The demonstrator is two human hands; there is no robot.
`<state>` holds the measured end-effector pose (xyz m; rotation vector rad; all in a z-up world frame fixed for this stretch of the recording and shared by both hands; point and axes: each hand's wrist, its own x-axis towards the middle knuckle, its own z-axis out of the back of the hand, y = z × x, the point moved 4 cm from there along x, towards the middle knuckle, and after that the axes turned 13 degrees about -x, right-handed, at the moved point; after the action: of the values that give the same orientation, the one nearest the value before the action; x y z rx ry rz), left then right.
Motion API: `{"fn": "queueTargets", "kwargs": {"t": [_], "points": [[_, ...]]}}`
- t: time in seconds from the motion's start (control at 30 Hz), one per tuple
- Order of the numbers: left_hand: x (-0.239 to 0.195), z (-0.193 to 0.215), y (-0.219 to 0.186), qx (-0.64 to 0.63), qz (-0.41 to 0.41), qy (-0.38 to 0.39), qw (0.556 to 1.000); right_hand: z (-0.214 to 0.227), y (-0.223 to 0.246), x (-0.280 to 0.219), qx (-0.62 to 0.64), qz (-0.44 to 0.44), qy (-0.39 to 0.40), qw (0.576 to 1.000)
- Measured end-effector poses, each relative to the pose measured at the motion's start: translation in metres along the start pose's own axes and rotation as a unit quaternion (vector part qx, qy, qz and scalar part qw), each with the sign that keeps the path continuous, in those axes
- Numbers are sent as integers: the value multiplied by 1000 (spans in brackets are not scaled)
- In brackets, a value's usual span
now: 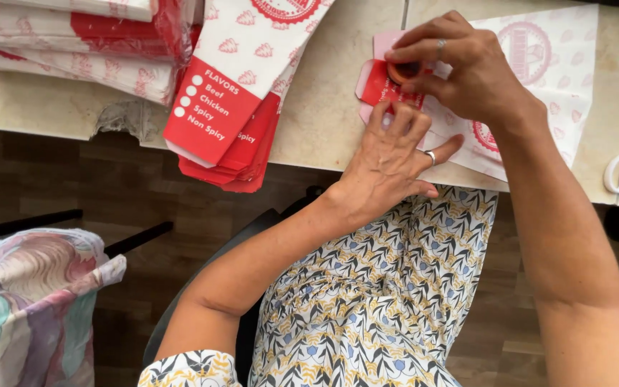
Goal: Folding printed paper sheets into shawarma bags at a workstation.
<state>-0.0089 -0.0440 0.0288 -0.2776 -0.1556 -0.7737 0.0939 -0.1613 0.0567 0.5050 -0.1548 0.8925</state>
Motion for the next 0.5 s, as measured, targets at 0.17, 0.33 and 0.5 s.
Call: {"fn": "queueTargets", "kwargs": {"t": [0.17, 0.33, 0.5], "points": [[0, -13, -1, -4, 3, -1, 1000, -26, 5, 37, 0, 41, -27, 999], [2, -7, 0, -34, -1, 20, 999, -20, 21, 40, -16, 30, -75, 997], [-3, -7, 0, -8, -22, 23, 999, 14, 18, -29, -82, -12, -70, 994]]}}
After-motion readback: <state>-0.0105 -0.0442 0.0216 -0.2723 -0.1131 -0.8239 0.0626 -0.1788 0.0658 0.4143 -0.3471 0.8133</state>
